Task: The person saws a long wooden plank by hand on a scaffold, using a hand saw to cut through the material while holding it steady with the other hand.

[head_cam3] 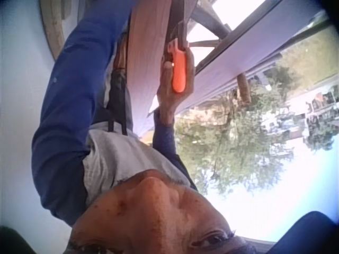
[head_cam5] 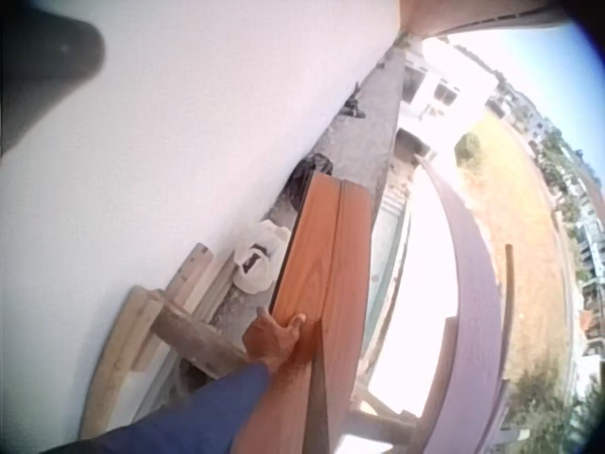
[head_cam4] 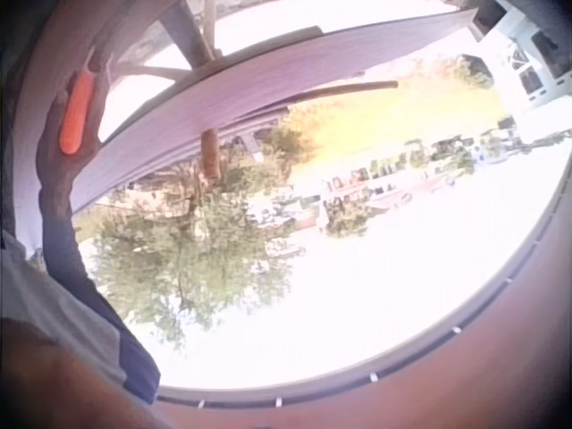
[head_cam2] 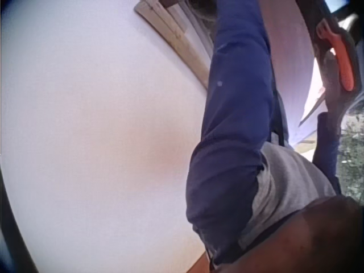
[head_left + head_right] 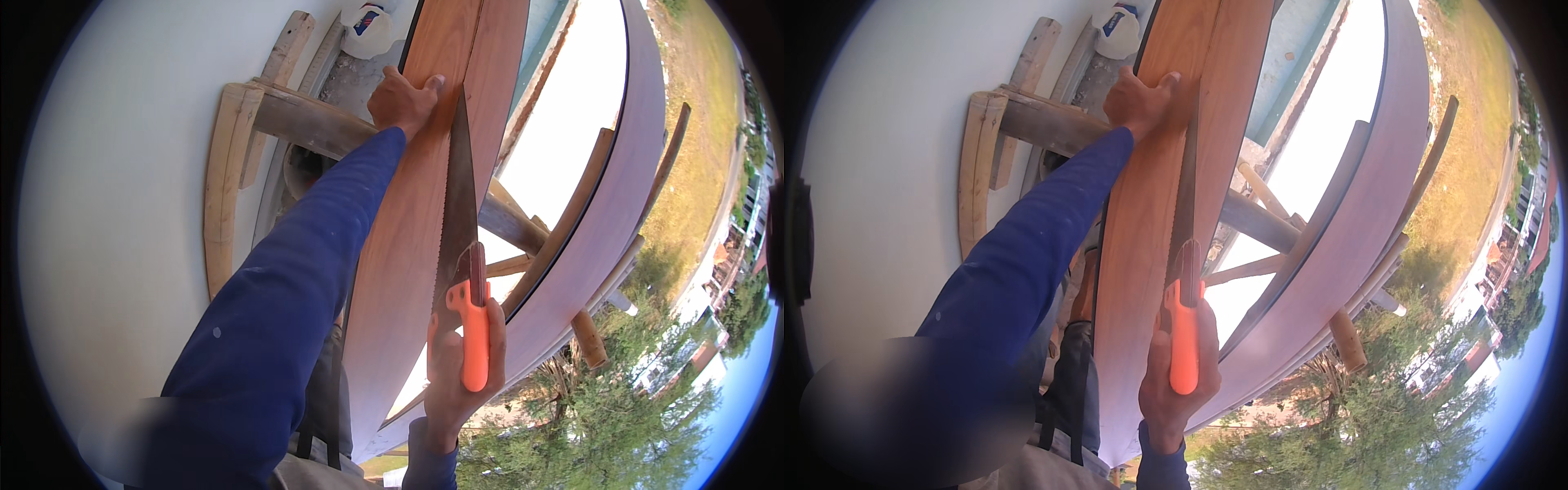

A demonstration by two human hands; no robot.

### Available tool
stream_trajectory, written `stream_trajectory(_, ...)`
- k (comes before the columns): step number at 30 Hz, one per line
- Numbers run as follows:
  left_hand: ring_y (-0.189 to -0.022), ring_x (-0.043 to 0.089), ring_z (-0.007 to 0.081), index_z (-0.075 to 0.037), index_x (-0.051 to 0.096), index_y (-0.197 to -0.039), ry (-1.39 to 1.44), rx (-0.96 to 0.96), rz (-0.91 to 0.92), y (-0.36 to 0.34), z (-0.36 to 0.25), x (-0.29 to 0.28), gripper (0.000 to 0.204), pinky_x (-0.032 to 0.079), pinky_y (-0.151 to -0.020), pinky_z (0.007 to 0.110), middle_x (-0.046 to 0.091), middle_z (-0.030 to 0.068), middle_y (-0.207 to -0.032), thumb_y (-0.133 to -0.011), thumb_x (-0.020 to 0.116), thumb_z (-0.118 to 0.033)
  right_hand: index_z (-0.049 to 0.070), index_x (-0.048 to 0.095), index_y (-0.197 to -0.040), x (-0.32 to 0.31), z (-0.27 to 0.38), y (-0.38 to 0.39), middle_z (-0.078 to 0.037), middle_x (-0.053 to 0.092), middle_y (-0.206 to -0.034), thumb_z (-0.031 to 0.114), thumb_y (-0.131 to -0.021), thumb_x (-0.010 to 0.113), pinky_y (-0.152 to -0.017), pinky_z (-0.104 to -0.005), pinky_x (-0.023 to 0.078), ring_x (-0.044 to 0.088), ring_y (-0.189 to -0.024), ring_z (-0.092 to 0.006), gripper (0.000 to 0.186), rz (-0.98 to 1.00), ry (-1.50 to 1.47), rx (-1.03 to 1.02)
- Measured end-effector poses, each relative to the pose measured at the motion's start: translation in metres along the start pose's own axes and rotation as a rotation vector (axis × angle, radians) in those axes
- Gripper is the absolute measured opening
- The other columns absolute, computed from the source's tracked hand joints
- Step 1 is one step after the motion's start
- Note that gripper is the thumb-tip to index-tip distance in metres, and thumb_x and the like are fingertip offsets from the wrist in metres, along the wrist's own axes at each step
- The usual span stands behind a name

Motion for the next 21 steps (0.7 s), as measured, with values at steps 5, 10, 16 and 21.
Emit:
stream_trajectory(5, -0.095, 0.074, 0.0374, 0.011, 0.052, -0.128, -0.036, 0.041, -0.005, 0.0, 0.004, 0.004, 0.089, 0.057, -0.09, 0.045, 0.073, 0.024, -0.102, -0.082, 0.073, -0.062, -0.008, 0.054, -0.139, -0.021, 0.005, 0.035, -0.022, 0.065, -0.128, 0.007, -0.092, 0.063, -0.088, -0.0374, 0.062, 0.07, -0.108, -0.0287, 0.05, -0.02, 0.014, 0.03)
stream_trajectory(10, -0.106, 0.071, 0.04, 0.011, 0.054, -0.132, 0.003, 0.035, -0.003, 0.002, 0.005, 0.001, 0.097, 0.055, -0.093, 0.046, 0.071, 0.0286, -0.111, -0.077, 0.075, -0.066, -0.01, 0.054, -0.139, 0.013, -0.015, -0.022, -0.02, 0.07, -0.125, 0.011, -0.096, 0.065, -0.101, -0.0388, 0.053, 0.069, -0.116, -0.0255, 0.049, 0.026, -0.016, -0.019)
stream_trajectory(16, -0.107, 0.071, 0.0397, 0.012, 0.054, -0.131, -0.018, -0.005, 0.026, 0.001, 0.001, 0.003, 0.098, 0.055, -0.095, 0.045, 0.071, 0.0285, -0.111, -0.077, 0.075, -0.066, -0.004, 0.054, -0.143, 0.07, -0.056, -0.116, -0.016, 0.07, -0.122, 0.001, -0.096, 0.061, -0.098, -0.0336, 0.053, 0.069, -0.11, -0.0219, 0.048, 0.03, -0.151, -0.11)
stream_trajectory(21, -0.097, 0.074, 0.0378, 0.008, 0.054, -0.12, -0.098, 0.043, -0.026, -0.011, -0.001, 0.004, 0.083, 0.057, -0.088, 0.045, 0.073, 0.0239, -0.1, -0.082, 0.072, -0.064, -0.002, 0.055, -0.143, 0.066, -0.027, -0.114, -0.016, 0.07, -0.124, -0.001, -0.095, 0.061, -0.098, -0.0328, 0.053, 0.069, -0.111, -0.0204, 0.048, 0.099, -0.126, -0.009)
Point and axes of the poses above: each hand's wrist, its own y-axis away from the middle knuckle, its own x-axis out of the palm, z = x × y, the point moved 4 cm from there along -y, towards the middle knuckle
